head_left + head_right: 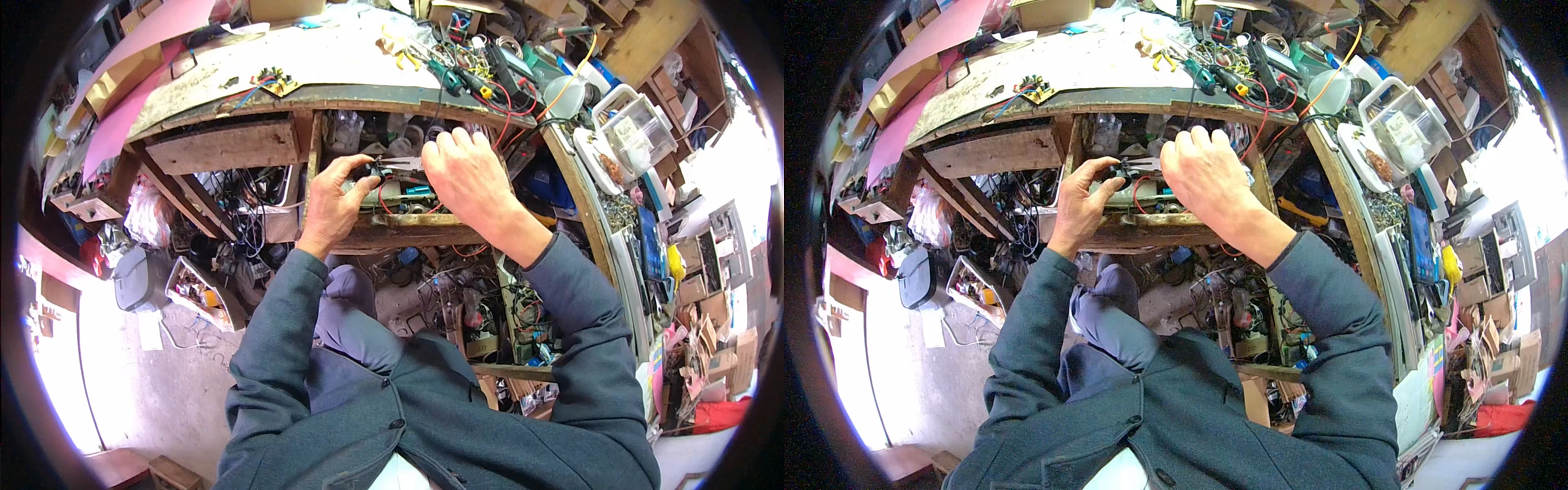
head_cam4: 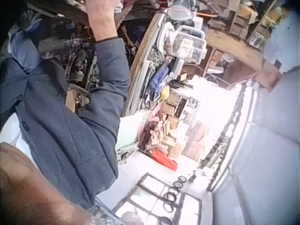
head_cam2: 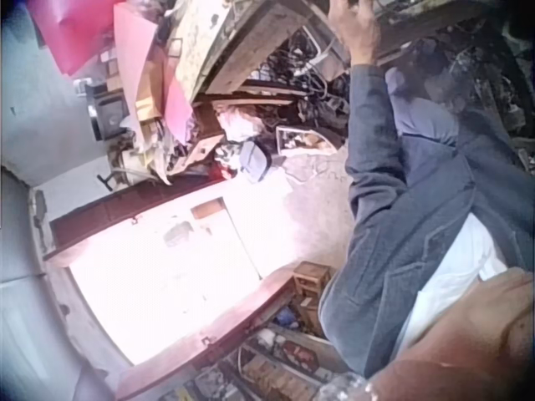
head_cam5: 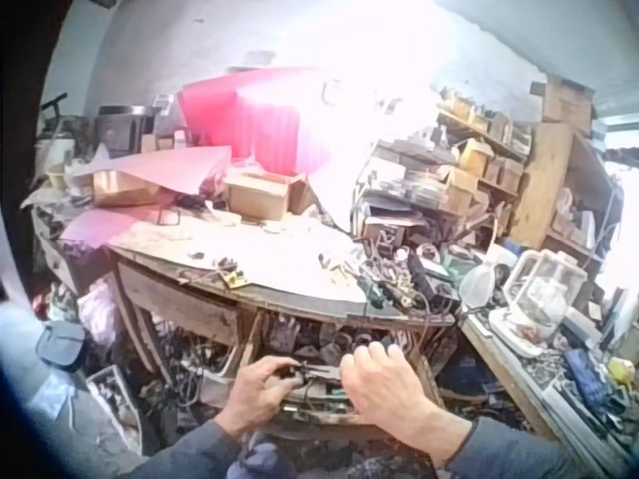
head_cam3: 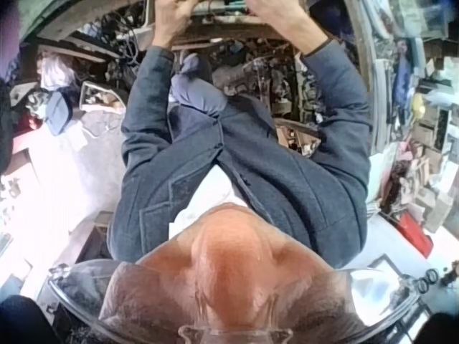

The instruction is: The person uses a soldering iron to work on a small electronic component held in their left hand. They repeatedly apply heat to the component's terminals and adjust wires. The person also uses pliers to manipulate the component and wires.

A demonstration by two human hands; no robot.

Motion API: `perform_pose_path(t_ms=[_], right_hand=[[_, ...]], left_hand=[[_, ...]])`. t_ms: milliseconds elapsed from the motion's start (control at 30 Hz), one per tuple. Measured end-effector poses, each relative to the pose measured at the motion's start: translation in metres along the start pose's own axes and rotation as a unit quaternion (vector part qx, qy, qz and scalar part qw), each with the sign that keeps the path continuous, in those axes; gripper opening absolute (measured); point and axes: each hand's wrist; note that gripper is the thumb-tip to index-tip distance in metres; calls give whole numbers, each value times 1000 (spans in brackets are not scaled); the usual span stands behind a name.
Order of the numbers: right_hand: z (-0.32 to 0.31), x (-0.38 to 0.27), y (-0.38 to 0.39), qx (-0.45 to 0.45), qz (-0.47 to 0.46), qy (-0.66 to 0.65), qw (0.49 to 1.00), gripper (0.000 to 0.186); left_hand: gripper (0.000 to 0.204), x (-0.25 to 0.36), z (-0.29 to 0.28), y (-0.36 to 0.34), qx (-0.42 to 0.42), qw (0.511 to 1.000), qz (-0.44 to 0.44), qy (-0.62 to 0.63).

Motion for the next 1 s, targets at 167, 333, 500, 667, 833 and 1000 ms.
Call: perform_pose_path(t_ms=[167,333,500,667,833,1000], right_hand=[[5,2,-3,-3,-30,31,999,7],[8,5,-4,-17,-50,39,998,6],[8,12,-5,-15,-67,22,997,7],[13,16,-7,-15,-82,22,996,9],[18,24,-12,-2,-95,24,995,7],[13,26,-15,30,-86,16,996,9]], left_hand=[[29,2,-2,-1,-7,1000,-8,7],[29,3,-2,-1,-16,1000,-2,-3],[30,1,-2,-1,-32,999,0,-20],[30,2,-3,-1,-39,999,-3,-21],[29,2,-1,-1,-34,999,1,-13],[29,-5,1,-1,-14,998,-42,38]])
Point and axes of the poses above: each hand's wrist, its own y-axis away from the middle knuckle, its own z-axis out of the palm, x = y × z, and after that the axes turned 15 degrees about y, right-handed
